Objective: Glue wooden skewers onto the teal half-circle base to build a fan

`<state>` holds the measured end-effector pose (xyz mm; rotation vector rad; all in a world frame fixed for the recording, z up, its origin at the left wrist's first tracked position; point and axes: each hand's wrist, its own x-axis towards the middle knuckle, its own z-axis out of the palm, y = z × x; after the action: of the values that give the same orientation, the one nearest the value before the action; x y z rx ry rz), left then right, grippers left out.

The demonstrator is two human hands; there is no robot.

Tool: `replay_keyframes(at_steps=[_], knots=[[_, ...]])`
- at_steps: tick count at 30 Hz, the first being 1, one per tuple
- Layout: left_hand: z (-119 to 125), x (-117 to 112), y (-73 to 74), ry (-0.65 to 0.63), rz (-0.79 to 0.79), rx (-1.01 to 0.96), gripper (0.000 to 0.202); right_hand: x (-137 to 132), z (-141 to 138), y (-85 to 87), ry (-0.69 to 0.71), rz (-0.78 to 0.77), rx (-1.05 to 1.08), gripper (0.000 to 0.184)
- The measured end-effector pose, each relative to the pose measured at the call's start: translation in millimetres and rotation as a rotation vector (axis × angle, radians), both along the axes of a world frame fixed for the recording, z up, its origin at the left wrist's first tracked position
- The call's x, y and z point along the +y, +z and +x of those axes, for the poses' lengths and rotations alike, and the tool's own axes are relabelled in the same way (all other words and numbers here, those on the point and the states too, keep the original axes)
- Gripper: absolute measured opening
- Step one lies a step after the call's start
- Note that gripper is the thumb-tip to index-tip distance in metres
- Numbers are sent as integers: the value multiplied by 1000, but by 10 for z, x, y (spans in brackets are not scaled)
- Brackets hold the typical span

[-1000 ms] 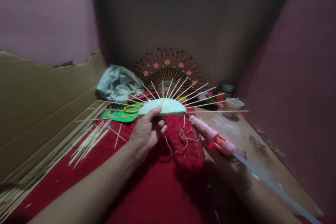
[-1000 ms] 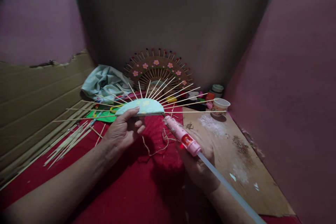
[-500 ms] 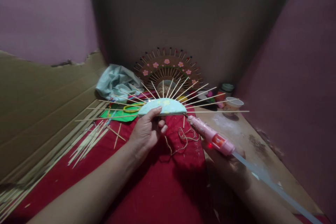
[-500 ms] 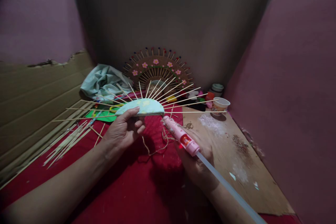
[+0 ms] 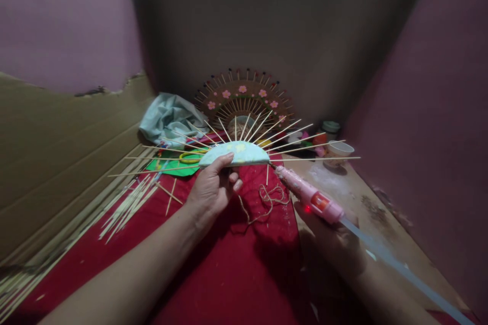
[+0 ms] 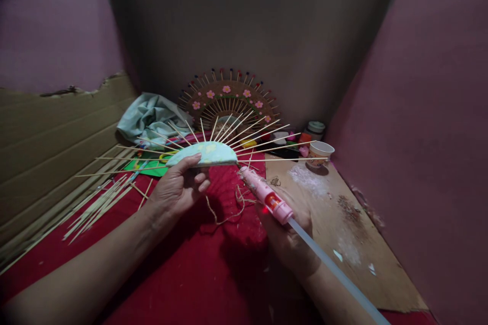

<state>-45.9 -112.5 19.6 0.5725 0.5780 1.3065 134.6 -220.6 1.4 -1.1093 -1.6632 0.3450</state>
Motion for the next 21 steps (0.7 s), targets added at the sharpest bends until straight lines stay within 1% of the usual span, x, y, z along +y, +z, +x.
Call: replay_keyframes(at_steps=[3,10,13,17,21], knots=[[-1,0,-2,-3,9,-2,19,0,-3,-2,-3,-26,-7,43],[6,12,-27,-26,24,-1,18,9,-14,-4,-3,2,-40,44],[8,10,-27,-31,26,-2,18,16,-6,-39,-32,16,-54,44],[17,-4,-25,-33,20,-6,17,12,1,-82,-93,20,-13,41],[27,-20,-30,-32,28,-6,16,-2,-21,-48,-54,-7,-42,41]])
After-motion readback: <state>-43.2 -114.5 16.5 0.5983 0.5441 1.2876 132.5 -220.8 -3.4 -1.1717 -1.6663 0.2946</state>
